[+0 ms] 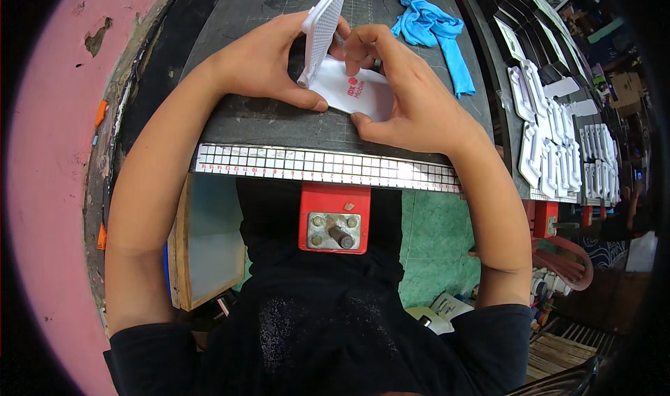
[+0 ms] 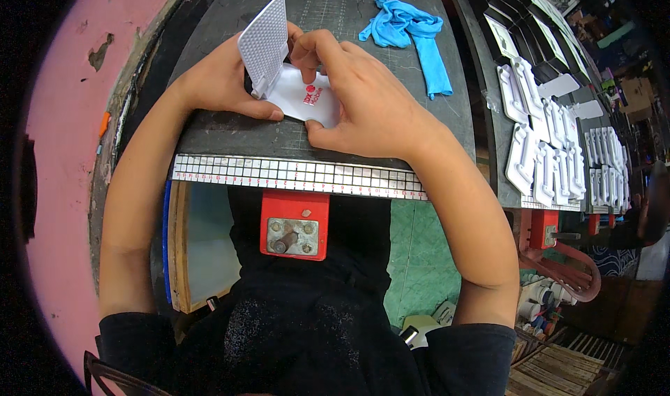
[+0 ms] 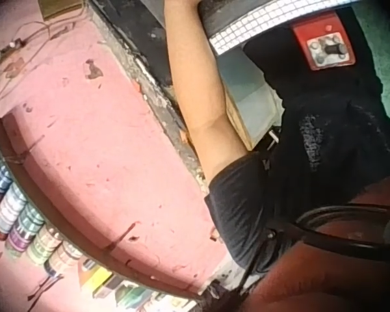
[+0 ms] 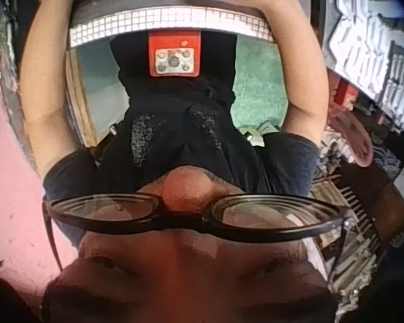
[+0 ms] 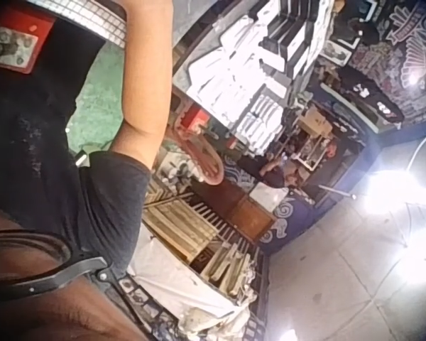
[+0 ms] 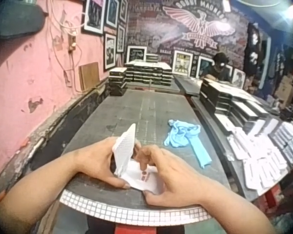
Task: Assembling, cleaning, and packaging plastic mobile phone stands at a workstation.
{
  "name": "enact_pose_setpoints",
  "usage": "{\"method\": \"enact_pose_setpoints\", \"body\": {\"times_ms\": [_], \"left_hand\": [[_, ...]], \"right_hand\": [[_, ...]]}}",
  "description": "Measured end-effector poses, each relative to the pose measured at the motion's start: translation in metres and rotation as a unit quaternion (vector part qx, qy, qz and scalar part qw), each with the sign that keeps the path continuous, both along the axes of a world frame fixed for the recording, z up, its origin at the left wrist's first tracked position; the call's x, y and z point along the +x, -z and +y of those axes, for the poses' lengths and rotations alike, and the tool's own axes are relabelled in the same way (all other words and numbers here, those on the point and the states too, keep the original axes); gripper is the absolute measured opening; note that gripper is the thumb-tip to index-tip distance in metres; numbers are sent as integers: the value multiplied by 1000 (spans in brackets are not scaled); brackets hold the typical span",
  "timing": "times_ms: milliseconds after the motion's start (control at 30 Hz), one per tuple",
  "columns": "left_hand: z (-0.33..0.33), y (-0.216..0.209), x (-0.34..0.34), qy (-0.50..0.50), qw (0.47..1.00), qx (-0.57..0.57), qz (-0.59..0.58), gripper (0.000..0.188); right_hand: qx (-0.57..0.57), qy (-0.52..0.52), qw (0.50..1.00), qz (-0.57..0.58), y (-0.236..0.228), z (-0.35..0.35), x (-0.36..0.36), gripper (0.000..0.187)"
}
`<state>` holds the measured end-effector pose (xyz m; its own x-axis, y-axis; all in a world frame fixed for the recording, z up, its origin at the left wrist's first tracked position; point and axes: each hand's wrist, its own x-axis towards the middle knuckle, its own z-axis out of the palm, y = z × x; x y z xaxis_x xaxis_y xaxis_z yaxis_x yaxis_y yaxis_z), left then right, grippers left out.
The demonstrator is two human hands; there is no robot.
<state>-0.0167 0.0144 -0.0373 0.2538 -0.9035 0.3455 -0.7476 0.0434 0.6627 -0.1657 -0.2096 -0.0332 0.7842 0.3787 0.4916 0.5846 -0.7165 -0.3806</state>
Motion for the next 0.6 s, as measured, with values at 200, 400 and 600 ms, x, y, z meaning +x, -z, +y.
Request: {"method": "enact_pose_setpoints", "body": {"times_ms": [200,400,600], "left_hand": [[-1,1,3,12,1000,-9,6,88],[-2,4,7,41,999,-15,15,90],[-2,7,13,48,999,-19,-16,102]], "right_hand": [[47,-3,998,32,-9,-6,-2,55],[35,51,996,57,-8,-12,9,13],[-17,32,997,63,-9,-9,15,12]]}}
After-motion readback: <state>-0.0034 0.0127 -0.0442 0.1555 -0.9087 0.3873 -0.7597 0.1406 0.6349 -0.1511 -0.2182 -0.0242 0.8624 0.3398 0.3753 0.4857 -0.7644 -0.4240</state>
